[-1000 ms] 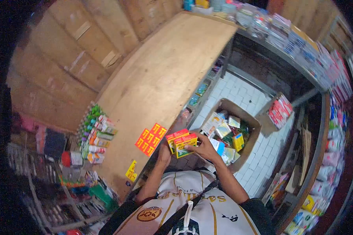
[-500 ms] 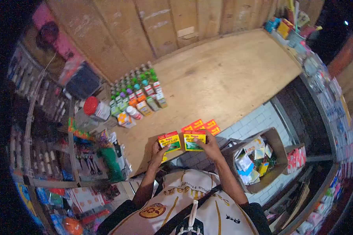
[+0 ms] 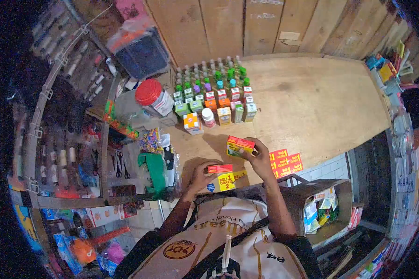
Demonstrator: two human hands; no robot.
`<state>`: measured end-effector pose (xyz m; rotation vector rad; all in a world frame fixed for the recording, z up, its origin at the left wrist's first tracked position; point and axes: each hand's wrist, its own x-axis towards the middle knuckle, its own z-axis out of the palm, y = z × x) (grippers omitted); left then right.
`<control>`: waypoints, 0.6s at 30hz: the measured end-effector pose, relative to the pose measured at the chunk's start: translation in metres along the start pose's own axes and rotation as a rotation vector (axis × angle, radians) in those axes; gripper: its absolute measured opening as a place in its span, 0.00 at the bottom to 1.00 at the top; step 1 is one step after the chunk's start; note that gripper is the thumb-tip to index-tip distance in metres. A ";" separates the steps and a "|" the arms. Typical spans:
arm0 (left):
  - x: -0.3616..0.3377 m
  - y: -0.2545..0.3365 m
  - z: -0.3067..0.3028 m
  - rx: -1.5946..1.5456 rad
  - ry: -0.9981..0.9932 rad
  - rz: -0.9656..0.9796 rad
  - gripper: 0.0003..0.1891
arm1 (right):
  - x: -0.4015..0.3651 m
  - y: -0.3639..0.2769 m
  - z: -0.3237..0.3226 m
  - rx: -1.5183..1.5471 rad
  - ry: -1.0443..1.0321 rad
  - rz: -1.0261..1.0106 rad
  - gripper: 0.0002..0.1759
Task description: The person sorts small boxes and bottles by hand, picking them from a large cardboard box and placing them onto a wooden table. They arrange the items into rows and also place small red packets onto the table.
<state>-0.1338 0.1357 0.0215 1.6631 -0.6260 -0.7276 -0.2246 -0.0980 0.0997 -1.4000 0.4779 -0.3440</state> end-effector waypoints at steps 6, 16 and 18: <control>-0.003 0.021 -0.008 0.186 -0.009 0.156 0.21 | 0.023 0.000 0.028 -0.134 -0.191 -0.081 0.19; -0.028 0.019 -0.034 0.416 0.172 0.102 0.33 | 0.047 -0.030 0.084 -0.264 -0.456 -0.209 0.20; -0.032 0.034 -0.052 0.459 0.327 0.126 0.33 | 0.055 -0.026 0.091 -0.444 -0.491 -0.308 0.22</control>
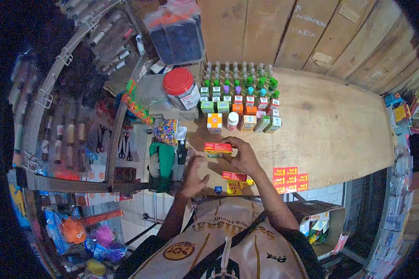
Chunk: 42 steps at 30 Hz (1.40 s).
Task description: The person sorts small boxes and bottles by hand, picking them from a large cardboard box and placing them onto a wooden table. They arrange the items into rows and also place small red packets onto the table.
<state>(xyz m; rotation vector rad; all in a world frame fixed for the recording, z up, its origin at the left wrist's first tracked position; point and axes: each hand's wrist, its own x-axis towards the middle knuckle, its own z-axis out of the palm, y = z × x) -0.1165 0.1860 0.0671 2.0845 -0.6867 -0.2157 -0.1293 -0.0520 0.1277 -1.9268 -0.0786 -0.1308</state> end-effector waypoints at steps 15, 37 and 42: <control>0.108 -0.018 -0.107 0.111 -0.035 -0.156 0.27 | 0.102 -0.034 0.051 -0.839 -0.198 -0.350 0.19; 0.130 -0.076 -0.082 0.166 0.003 -0.165 0.24 | 0.136 0.009 0.061 -1.026 -0.316 -0.319 0.12; 0.131 -0.061 -0.089 0.251 -0.021 -0.135 0.27 | 0.135 0.008 0.060 -1.000 -0.319 -0.300 0.14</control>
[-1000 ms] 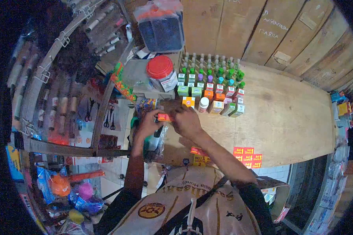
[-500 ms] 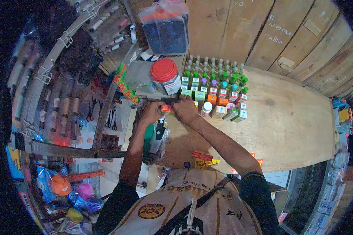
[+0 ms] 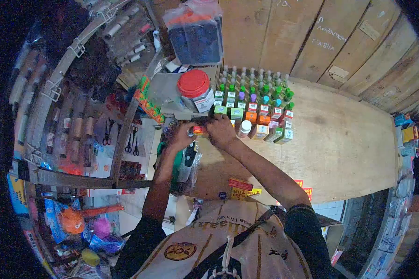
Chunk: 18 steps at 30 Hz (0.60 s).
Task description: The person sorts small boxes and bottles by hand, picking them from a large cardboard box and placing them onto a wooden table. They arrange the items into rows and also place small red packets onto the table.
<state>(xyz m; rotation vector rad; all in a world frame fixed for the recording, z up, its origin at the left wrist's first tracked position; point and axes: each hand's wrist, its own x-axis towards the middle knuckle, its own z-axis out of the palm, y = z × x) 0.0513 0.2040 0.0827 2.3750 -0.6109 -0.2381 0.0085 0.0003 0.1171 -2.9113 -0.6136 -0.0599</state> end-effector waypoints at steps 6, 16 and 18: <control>-0.003 0.000 -0.009 -0.020 -0.023 0.020 0.30 | -0.012 0.000 -0.018 0.078 0.029 0.013 0.22; -0.121 0.058 0.034 -0.520 -0.128 -0.055 0.33 | -0.184 0.028 -0.047 0.609 -0.270 0.361 0.24; -0.146 0.036 0.094 -0.734 -0.305 -0.119 0.32 | -0.219 0.028 -0.028 0.704 -0.258 0.355 0.24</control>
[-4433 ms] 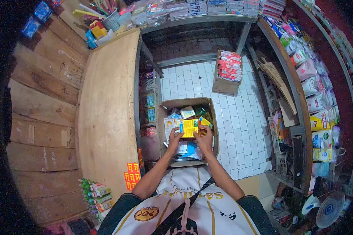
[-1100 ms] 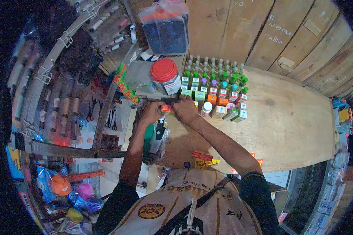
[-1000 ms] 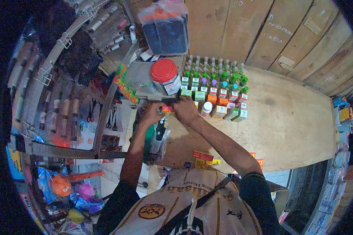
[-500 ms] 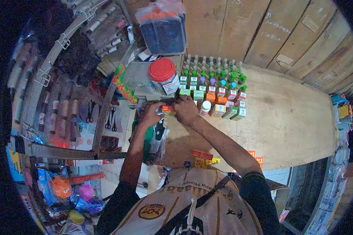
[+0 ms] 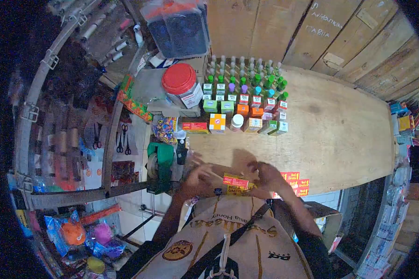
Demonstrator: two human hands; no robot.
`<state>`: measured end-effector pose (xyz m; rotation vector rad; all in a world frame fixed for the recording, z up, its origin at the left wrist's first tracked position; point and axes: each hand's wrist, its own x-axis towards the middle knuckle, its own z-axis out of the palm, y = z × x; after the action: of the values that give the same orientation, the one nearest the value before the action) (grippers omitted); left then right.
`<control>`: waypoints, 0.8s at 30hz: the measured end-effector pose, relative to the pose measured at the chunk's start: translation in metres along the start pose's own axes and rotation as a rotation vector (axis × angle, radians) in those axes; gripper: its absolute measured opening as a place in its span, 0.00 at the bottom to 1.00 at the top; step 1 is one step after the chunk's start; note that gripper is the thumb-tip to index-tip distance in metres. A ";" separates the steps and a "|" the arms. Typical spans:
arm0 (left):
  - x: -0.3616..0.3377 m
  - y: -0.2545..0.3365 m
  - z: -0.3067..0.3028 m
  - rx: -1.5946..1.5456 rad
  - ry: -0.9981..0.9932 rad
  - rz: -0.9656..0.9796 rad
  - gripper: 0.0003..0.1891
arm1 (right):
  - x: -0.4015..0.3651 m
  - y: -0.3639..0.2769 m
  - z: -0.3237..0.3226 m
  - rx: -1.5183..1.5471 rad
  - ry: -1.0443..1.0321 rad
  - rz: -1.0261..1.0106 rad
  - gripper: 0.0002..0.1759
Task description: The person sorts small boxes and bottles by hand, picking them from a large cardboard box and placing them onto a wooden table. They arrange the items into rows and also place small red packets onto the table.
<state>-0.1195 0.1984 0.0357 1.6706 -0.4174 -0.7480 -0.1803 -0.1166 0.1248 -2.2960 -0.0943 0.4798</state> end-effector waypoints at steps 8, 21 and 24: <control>-0.002 0.045 0.052 0.309 0.037 -0.115 0.26 | -0.014 0.052 0.105 0.711 0.257 0.008 0.18; 0.036 -0.025 0.015 0.219 0.503 0.172 0.24 | 0.083 -0.017 0.073 0.320 0.445 -0.220 0.13; 0.042 -0.003 -0.007 0.310 0.513 0.048 0.28 | 0.113 -0.019 0.085 0.390 0.436 -0.251 0.12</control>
<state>-0.0842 0.1777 0.0235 2.0564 -0.2124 -0.2036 -0.1051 -0.0210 0.0500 -1.9201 -0.0647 -0.1294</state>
